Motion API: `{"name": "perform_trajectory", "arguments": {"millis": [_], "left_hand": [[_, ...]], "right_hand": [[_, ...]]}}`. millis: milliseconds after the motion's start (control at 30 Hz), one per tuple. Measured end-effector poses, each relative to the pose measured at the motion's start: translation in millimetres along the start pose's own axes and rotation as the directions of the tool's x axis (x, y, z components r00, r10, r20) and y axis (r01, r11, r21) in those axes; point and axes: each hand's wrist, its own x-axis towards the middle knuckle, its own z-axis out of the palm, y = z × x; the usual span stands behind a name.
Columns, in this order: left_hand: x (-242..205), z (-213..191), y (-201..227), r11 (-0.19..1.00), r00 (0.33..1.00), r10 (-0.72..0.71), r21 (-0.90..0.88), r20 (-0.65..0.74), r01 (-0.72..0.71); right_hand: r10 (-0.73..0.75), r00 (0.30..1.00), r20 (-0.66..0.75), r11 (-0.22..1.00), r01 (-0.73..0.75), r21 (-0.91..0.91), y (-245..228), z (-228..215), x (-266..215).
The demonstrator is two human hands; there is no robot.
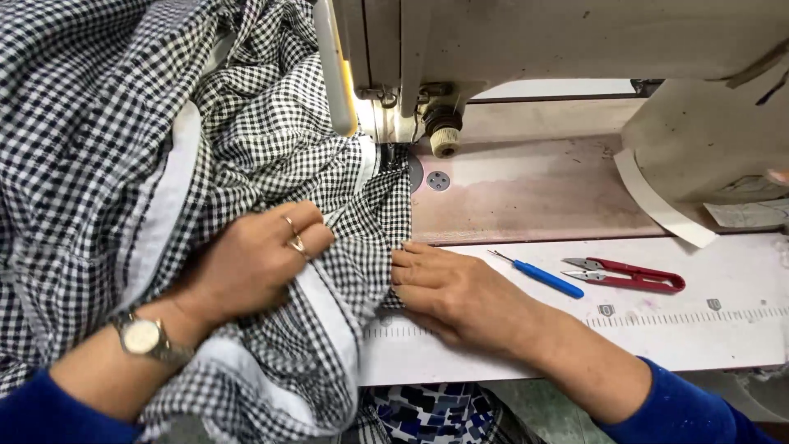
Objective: Unpicking stitches from a checkered garment using a seam ripper at a sewing station
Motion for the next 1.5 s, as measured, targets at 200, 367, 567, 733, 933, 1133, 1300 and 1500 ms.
{"name": "perform_trajectory", "arguments": {"millis": [200,367,567,733,933,1133,1300,1500], "left_hand": [[-5.5,-1.4,-13.8,0.940,0.997,-0.072,-0.334,0.022,0.075],[11.3,-21.7,11.2,0.989,0.998,-0.035,-0.144,0.058,0.043],[15.4,-29.0,15.5,0.972,0.998,-0.062,-0.229,-0.001,0.060],[8.2,-20.9,8.6,0.937,0.995,-0.084,-0.344,-0.059,0.059],[4.3,-18.5,8.6,0.923,0.990,-0.121,-0.376,-0.077,0.084],[4.0,-15.6,9.1,0.924,0.988,-0.141,-0.368,-0.069,0.107],[-5.7,-9.7,5.2,0.934,0.990,-0.125,-0.344,-0.059,0.097],[-21.5,10.2,-0.3,0.863,0.967,-0.248,-0.440,0.057,0.247]], "right_hand": [[-0.053,0.996,-0.073,0.995,0.059,0.082,-5.8,-0.1,12.8],[0.232,0.972,-0.048,0.967,-0.236,-0.097,2.0,5.2,5.3],[0.134,0.991,-0.015,0.940,-0.122,0.317,-3.2,-21.2,4.5],[0.454,0.884,-0.107,0.886,-0.436,0.157,25.3,-32.8,10.2],[0.526,0.849,-0.054,0.850,-0.526,0.022,36.8,-22.0,6.4],[0.609,0.784,-0.116,0.785,-0.576,0.228,28.5,-53.5,-21.7],[0.754,0.649,-0.099,0.633,-0.678,0.375,5.9,-78.8,-51.3],[0.845,0.509,-0.165,0.533,-0.774,0.341,-49.2,-130.3,-140.2]]}}
